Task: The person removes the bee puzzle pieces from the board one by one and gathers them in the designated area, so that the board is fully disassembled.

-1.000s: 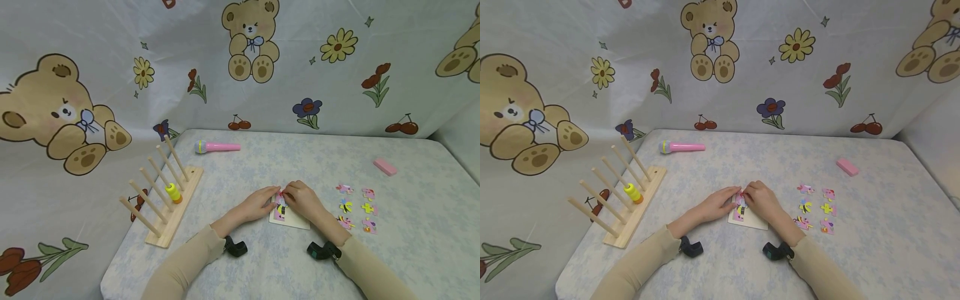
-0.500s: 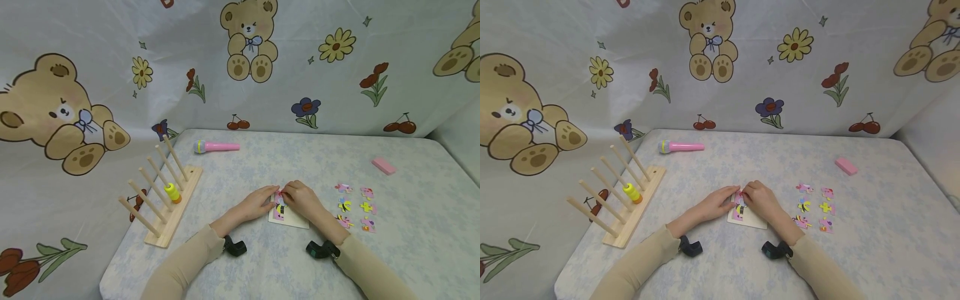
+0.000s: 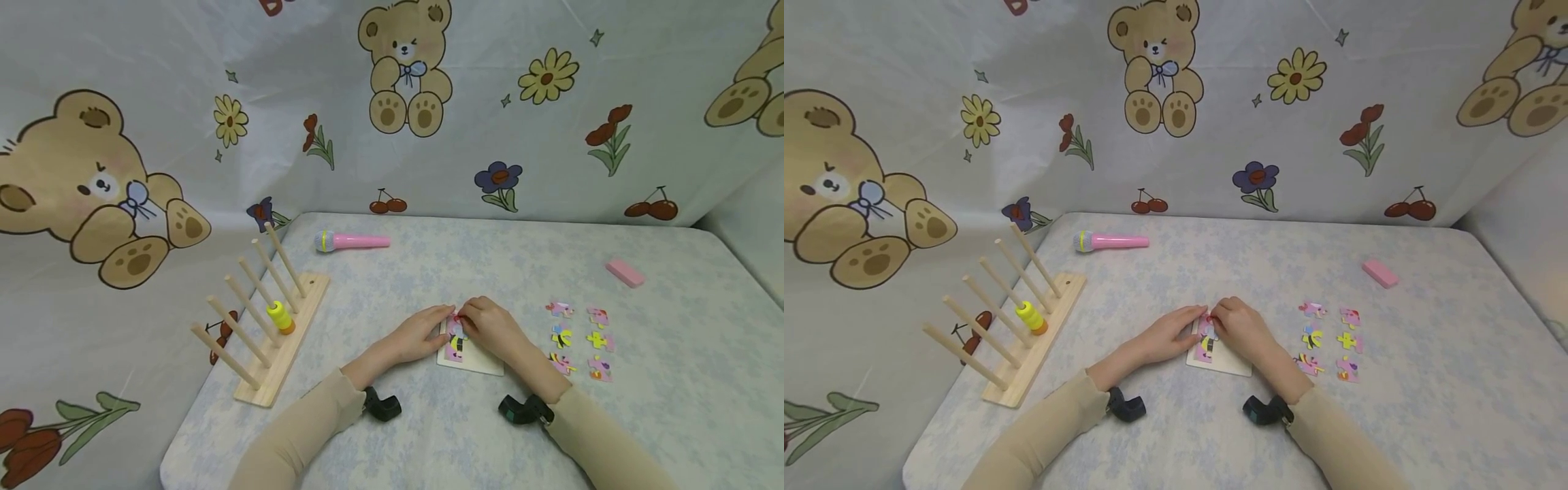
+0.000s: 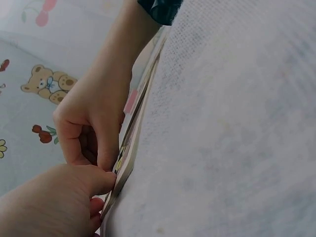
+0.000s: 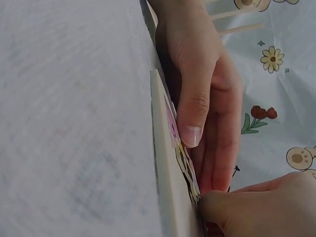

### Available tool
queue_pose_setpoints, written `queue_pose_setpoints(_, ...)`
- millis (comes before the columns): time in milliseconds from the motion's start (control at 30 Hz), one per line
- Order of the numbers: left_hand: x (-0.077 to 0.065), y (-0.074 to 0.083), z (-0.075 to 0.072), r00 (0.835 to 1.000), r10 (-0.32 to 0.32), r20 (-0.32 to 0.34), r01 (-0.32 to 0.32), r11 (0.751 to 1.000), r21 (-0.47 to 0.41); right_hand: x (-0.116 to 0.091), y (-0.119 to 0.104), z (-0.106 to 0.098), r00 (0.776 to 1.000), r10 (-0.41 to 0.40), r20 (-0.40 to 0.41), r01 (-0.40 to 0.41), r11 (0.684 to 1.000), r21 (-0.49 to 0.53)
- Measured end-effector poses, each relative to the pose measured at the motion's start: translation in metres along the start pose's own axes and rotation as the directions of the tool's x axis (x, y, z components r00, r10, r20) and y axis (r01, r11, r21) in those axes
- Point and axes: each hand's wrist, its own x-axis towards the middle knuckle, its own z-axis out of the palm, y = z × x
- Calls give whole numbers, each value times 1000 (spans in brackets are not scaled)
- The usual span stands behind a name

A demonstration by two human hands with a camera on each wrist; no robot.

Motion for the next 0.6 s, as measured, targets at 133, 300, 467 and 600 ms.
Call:
queue_pose_setpoints(133,0,0,0,1000,-3,0,3,1000,-13,0,-1,0,1000,-19,-7,18,1000,-17)
queue_pose_setpoints(300,-1,-1,-1,1000,-10,-1,10,1000,-20,1,-1,2,999,-38,-25,37,999,-22)
queue_pose_setpoints(467,-1,-2,0,1000,-12,-3,12,1000,-19,1,-1,3,998,-43,-35,43,999,-13)
queue_pose_setpoints(600,0,-2,1,1000,-16,-3,16,999,-28,0,0,0,1000,-17,-24,17,1000,12)
